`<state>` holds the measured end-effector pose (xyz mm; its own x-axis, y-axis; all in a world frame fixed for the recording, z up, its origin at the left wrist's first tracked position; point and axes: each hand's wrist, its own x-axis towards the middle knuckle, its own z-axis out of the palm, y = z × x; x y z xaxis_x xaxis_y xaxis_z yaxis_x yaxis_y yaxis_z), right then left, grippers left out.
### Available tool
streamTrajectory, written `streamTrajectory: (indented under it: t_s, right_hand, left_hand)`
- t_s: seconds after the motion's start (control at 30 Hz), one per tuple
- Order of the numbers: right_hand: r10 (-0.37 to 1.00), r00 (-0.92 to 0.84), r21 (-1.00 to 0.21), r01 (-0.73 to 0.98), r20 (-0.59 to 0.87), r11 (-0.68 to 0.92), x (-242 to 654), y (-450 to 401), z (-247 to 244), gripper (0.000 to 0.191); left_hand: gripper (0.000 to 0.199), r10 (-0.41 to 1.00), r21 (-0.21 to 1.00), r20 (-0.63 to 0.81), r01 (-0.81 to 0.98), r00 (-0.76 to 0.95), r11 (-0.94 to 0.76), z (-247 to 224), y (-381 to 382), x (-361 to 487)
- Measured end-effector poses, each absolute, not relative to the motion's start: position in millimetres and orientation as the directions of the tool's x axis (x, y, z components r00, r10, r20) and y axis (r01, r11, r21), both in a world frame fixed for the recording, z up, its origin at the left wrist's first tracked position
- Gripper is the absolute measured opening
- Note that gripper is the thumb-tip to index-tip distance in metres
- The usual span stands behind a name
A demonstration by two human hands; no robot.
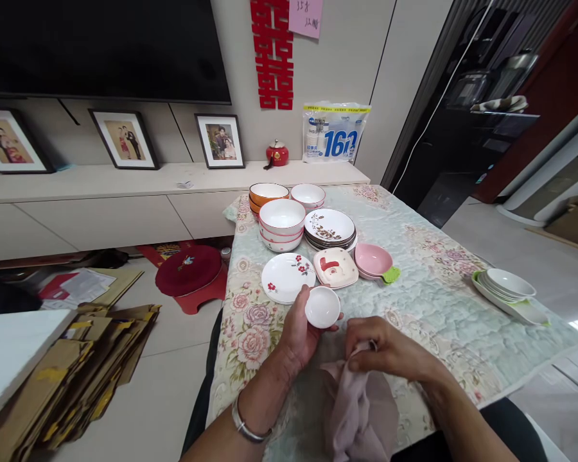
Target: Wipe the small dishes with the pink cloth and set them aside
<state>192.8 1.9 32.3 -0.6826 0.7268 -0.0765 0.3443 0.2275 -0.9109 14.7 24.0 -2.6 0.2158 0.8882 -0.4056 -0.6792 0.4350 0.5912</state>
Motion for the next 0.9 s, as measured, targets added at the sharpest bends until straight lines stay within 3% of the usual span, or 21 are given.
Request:
streamTrajectory:
  t_s: [0.1,0.2,0.3,0.4,0.57,0.73,0.9]
  right_hand:
    - [0.886,-0.461,-0.936,0.294,0.037,0.193,200.1,10.7,45.2,0.015]
    - [0.941,-0.270,-0.868,0.393,0.206,0.303,190.9,16.9,45.8,0.013]
    - [0.895,-0.181,-0.717,0.542,0.409,0.437,170.5,20.8,33.4,0.007]
    - [0.841,-0.208,-0.581,0.639,0.500,0.504,153.2,23.3,18.7,0.008]
    - [0.774,-0.115,-0.390,0.812,0.622,0.435,149.1,24.2,5.4,0.016]
    - [0.767,0.018,-0.368,0.884,0.642,0.288,149.7,21.1,1.9,0.021]
    - [0.788,-0.034,-0.464,0.792,0.615,0.397,138.4,14.6,8.3,0.009]
  left_hand:
    - [0.048,0.899,0.612,-0.393,-0.674,0.194,0.414,-8.0,22.9,15.9]
    - [0.042,0.925,0.687,-0.350,-0.631,0.147,0.360,-10.5,17.2,14.3]
    - [0.038,0.957,0.762,-0.266,-0.584,0.113,0.280,-8.7,11.9,11.9]
    - [0.036,0.957,0.759,-0.244,-0.583,0.159,0.290,-4.1,11.5,12.8]
    - [0.034,0.947,0.735,-0.227,-0.598,0.228,0.320,-3.5,14.1,15.9]
    - [0.030,0.971,0.745,-0.154,-0.623,0.184,0.236,-15.6,12.8,16.9]
    - [0.034,0.958,0.668,-0.143,-0.690,0.248,0.278,-13.5,10.9,19.5]
